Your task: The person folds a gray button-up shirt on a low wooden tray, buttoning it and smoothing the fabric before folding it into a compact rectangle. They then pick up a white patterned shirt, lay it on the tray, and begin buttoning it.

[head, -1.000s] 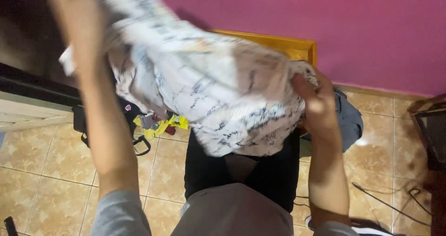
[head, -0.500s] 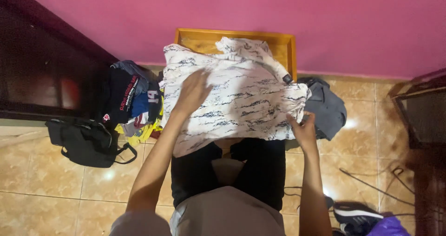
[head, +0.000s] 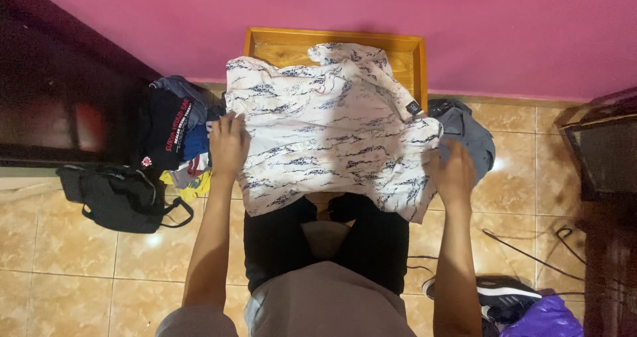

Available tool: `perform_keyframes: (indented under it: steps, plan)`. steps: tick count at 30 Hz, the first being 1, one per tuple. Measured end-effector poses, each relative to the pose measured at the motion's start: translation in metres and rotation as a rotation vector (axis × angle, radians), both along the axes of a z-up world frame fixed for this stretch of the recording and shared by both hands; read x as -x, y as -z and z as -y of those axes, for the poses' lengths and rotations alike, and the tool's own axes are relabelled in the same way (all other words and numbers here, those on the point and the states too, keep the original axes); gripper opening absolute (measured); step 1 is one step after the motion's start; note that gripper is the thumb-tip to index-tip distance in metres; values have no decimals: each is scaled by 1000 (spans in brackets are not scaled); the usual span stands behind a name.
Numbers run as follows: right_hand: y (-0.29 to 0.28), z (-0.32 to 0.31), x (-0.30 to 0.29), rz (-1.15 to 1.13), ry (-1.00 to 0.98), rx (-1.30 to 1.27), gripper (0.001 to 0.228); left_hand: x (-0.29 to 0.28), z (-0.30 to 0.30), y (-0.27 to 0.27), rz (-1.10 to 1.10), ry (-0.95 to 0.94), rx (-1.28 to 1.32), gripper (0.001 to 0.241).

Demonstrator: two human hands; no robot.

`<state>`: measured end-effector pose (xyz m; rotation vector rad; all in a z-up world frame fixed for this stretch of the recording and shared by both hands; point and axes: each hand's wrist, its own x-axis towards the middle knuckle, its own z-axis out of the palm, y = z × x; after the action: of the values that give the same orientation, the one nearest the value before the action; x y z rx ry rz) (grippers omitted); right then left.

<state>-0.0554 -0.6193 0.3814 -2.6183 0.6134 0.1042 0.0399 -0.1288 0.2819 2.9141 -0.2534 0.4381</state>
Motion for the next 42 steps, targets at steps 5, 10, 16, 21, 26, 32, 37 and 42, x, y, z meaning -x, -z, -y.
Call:
perform_keyframes:
  steps: [5,10,16,21,26,32,37,42]
  plan:
    - [-13,-55,-98,309,-180,-202,15,-1,-11,8,-6,-61,-1,29]
    - [47,-84,-199,463,-487,-86,37,8,-19,6,-10,-34,52,16]
    - [159,-42,-264,3,-357,183,40,17,-29,-10,-86,-54,142,12]
    - [114,7,-229,504,-380,-124,25,23,-48,-5,-5,-75,128,17]
    - [65,31,-147,510,-359,-92,25,47,-48,-9,34,-14,89,20]
    - [93,44,-127,333,-276,62,17,63,-45,-7,22,-99,251,17]
    - [57,17,-107,320,-177,-104,23,80,-15,-40,-45,-155,407,25]
    - [36,13,-60,207,-4,-195,43,94,4,-13,-416,-481,962,57]
